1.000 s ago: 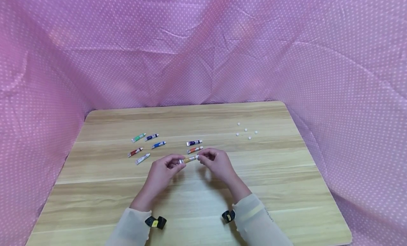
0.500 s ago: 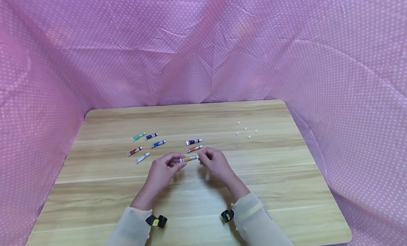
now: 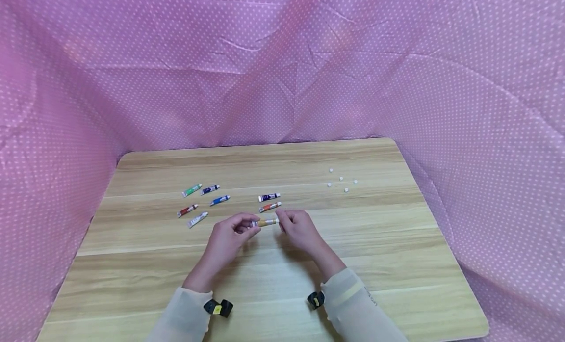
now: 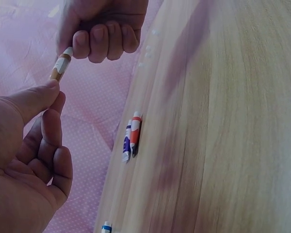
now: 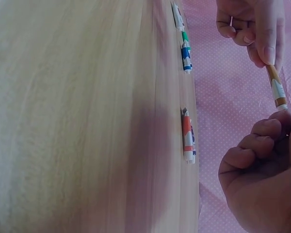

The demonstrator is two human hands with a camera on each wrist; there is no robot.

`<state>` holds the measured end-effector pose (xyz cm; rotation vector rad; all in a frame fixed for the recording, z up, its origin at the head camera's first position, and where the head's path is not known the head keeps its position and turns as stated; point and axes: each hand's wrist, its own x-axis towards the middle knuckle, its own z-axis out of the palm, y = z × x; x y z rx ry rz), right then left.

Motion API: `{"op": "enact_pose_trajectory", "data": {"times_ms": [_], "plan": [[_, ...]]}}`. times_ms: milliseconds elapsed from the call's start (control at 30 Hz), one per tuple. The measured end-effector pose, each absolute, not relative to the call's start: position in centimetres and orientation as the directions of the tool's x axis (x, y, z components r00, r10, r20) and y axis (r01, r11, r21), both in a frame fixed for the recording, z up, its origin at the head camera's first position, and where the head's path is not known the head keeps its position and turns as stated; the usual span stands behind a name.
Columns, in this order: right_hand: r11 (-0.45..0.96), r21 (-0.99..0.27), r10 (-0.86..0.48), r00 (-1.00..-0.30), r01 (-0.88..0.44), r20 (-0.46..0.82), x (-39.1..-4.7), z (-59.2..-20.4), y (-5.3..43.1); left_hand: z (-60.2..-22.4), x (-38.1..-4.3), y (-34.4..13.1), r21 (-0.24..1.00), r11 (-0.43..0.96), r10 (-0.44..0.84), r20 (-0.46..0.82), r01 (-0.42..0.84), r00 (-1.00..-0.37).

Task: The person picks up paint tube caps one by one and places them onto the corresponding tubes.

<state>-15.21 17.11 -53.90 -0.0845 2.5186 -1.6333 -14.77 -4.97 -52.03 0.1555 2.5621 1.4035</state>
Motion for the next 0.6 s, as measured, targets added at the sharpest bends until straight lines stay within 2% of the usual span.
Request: {"op": "enact_pose_trajectory", "data": {"times_ms": [267,467,600], "plan": [[0.349,-0.932,-0.145,-0.977,0.099,-0.158,-15.1,-53.8,17.5,-52.0,-14.7,-5.0,0.840,0.543,0.204,-0.126,0.005,-0.971],[0.334,-0.939,-0.255,-0.953,0.075,-0.167,-15.1,-53.7,18.5,-52.0,-14.8,-5.0,0.842,0.540,0.200,-0.127,0.001,-0.972],[0.334,-0.942,-0.281,-0.950,0.038,-0.138,-15.1,-53.6,18.9,-52.0,-14.8,-5.1,0.843,0.537,0.192,-0.141,-0.016,-0.971]]}}
